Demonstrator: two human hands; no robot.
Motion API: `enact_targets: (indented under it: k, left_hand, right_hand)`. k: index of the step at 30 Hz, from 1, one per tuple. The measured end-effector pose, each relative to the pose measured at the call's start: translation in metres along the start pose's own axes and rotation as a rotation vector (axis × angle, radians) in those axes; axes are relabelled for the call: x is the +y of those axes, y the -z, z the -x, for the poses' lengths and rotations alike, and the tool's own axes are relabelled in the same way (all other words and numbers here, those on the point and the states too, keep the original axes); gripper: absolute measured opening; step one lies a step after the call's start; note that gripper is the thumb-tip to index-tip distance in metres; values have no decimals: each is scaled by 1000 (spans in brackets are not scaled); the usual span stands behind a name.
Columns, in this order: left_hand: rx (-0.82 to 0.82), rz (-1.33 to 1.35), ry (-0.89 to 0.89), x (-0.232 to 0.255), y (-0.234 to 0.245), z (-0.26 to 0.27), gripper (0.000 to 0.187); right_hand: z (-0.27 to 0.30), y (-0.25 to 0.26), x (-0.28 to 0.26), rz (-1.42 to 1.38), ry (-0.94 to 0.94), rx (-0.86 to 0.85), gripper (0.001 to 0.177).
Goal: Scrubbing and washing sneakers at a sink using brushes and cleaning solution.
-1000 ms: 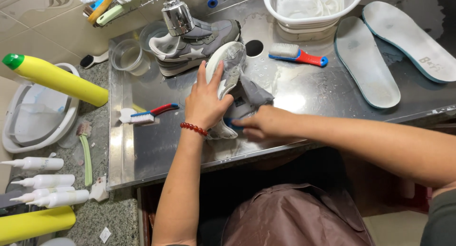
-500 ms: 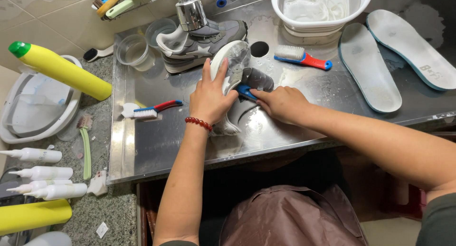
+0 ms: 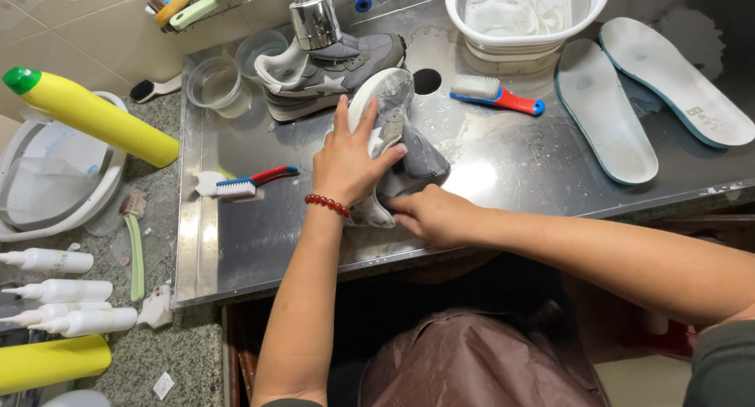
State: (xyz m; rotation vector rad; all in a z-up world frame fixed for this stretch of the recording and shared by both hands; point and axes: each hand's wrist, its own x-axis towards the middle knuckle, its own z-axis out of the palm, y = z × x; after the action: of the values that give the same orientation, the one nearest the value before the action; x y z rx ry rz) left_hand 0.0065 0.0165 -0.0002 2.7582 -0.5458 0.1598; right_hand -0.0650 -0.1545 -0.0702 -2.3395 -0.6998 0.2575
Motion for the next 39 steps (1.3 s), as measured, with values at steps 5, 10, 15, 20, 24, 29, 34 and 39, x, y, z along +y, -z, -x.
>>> enact_targets:
  k: [5,10,15,20,24,29,34,39]
  left_hand:
    - [112,132,-46,-5,-10,7,66]
    - [453,-99,-99,-2,-3,58,61]
    - [11,102,645,-11,-12,111,88]
    - [121,572,744,-13,-21,97,89]
    - [592,1214,659,-23,-49,75,89]
    - [680,1527,794,-61,-62,50,81]
    - [659,1616,925,-65,-70,47,78]
    - [664,1592,913,-51,-64,44,76]
  right_hand:
    - [-11,29,21,-248,-50,-139,37]
    - [1,41,-8,267,-163,-91,35]
    - [-15,-3,35,42,155,7,28]
    - [-32,-14,17,-778,-185,-165,28]
    - [-50,-29,0,-1065,-233,-114,34]
    - [-44,-45,-13,-258,387,228,34]
    - [-44,-30,-30,318,174,130,49]
    - [-68,-75,-10,-1122,-282,65,31]
